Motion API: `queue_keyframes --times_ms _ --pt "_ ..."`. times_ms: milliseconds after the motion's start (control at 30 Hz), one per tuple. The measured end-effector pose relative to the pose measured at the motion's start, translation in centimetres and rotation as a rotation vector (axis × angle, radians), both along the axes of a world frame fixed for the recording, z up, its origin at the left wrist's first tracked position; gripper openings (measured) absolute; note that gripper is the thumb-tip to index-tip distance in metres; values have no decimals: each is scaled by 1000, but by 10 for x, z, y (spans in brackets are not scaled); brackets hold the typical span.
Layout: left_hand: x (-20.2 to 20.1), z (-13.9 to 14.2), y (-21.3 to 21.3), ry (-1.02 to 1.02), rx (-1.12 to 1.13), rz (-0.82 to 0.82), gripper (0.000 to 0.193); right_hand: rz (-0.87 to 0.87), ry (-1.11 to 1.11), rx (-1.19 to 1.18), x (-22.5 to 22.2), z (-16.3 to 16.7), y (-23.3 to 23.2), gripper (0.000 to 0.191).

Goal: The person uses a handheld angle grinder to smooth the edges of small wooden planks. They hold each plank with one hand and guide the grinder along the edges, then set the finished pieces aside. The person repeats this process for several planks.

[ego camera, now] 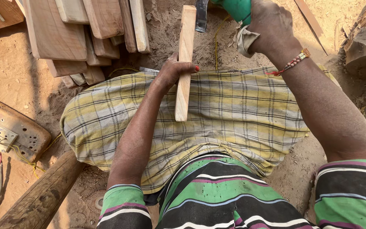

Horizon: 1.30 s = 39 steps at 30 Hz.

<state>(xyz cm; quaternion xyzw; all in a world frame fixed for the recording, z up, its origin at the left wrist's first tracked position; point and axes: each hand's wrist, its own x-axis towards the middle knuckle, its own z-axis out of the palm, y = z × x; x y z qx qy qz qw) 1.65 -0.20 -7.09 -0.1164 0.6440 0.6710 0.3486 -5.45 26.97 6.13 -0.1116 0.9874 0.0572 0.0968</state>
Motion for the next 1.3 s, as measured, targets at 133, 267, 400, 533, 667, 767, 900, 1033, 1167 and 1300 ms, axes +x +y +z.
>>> queue_keyframes --times_ms 133,267,400,533,667,767,900,1033,1167,1300 --pt "0 -3 -2 2 35 4 100 -29 -23 -14 -6 -3 -5 49" --pt "-2 -3 -2 18 0 9 101 47 94 -51 -6 -10 -4 53" --pt "-2 0 -4 19 6 6 97 -43 -57 65 -15 -15 -3 56" --pt "-3 1 -10 22 25 13 95 -83 -63 -17 -12 -7 4 48" --pt "-5 -1 -12 -3 39 37 95 40 27 -103 18 -1 7 60" --pt "-5 -1 -13 38 79 51 90 78 100 -122 20 1 0 73" --pt "-2 6 -18 -44 98 109 75 22 82 -141 14 12 -8 67" --pt "-2 18 -20 -11 106 121 67 60 26 -153 24 25 -14 68" --pt "-1 19 -20 -2 87 107 66 63 51 -151 24 27 -21 66" --pt "-1 4 -19 -13 112 118 73 24 -3 -139 25 26 -22 59"
